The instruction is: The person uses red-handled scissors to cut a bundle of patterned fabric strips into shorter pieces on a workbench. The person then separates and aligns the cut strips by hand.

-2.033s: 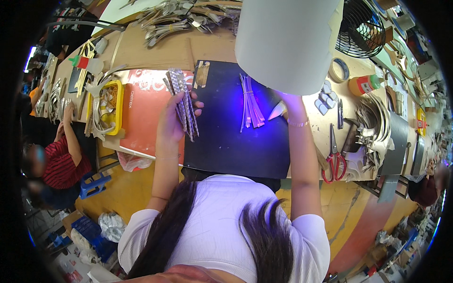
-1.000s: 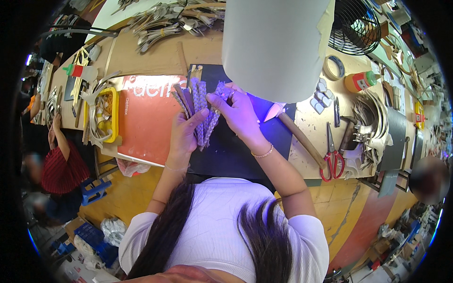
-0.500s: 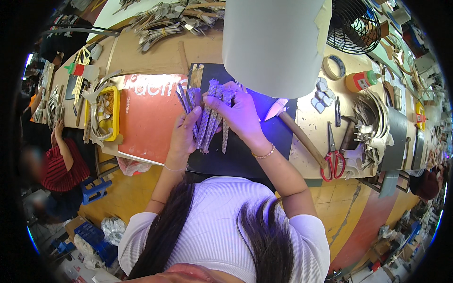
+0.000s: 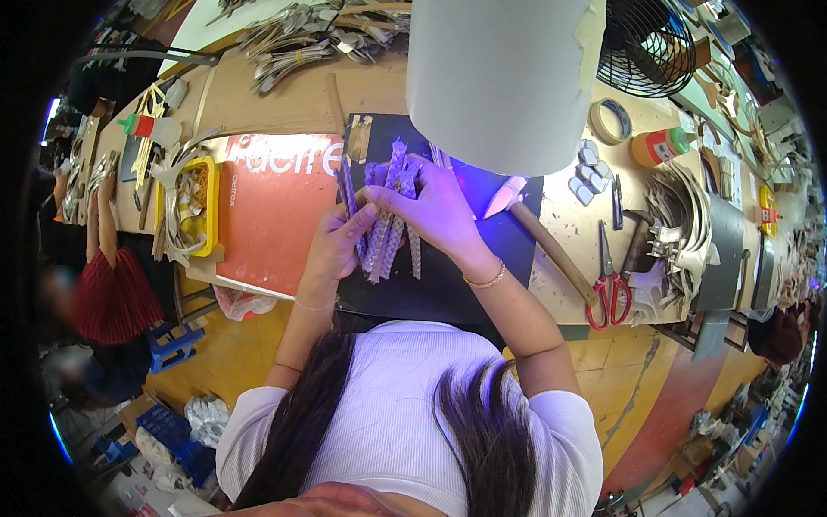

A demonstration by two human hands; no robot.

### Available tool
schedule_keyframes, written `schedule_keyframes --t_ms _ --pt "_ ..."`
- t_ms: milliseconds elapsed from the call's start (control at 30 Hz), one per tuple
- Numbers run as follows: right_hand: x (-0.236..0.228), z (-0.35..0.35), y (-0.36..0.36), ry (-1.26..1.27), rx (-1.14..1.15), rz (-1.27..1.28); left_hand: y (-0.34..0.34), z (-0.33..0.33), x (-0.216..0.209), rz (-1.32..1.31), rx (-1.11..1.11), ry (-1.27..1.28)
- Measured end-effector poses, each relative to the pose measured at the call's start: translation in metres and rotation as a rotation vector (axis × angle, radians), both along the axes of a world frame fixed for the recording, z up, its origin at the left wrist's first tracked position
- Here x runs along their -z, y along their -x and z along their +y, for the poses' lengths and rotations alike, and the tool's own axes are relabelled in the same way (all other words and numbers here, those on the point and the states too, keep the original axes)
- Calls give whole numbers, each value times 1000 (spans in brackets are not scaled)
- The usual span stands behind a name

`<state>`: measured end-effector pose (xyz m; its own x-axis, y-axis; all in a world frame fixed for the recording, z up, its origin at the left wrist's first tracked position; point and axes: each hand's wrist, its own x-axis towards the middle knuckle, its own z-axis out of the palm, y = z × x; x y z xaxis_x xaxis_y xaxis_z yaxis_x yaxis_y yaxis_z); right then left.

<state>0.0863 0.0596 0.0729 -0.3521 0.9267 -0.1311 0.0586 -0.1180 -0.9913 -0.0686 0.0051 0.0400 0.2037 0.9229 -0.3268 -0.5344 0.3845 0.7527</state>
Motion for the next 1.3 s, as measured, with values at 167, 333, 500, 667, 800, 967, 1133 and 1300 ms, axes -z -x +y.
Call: schedule_keyframes --t_ms 167,333,500,667,800,967,1133,1300 --pt "9 -1 -1 13 26 -50 4 1 -5 -80 22 112" --pt "8 -4 3 -211 107 -257 8 5 -13 -204 202 138" --pt "11 -6 -4 -84 34 -227 4 7 -8 -52 297 152" --pt "23 -6 -15 -239 7 -208 -4 6 -1 -22 283 220" --pt "24 -13 -35 -111 83 -75 -13 6 -2 30 226 248" --pt "16 -24 -72 22 151 -7 -28 7 -11 212 191 129" --pt "2 -49 -158 -120 543 -464 -35 13 -14 221 204 134" --pt "13 -112 -253 -46 554 -1343 -36 21 -12 138 225 219"
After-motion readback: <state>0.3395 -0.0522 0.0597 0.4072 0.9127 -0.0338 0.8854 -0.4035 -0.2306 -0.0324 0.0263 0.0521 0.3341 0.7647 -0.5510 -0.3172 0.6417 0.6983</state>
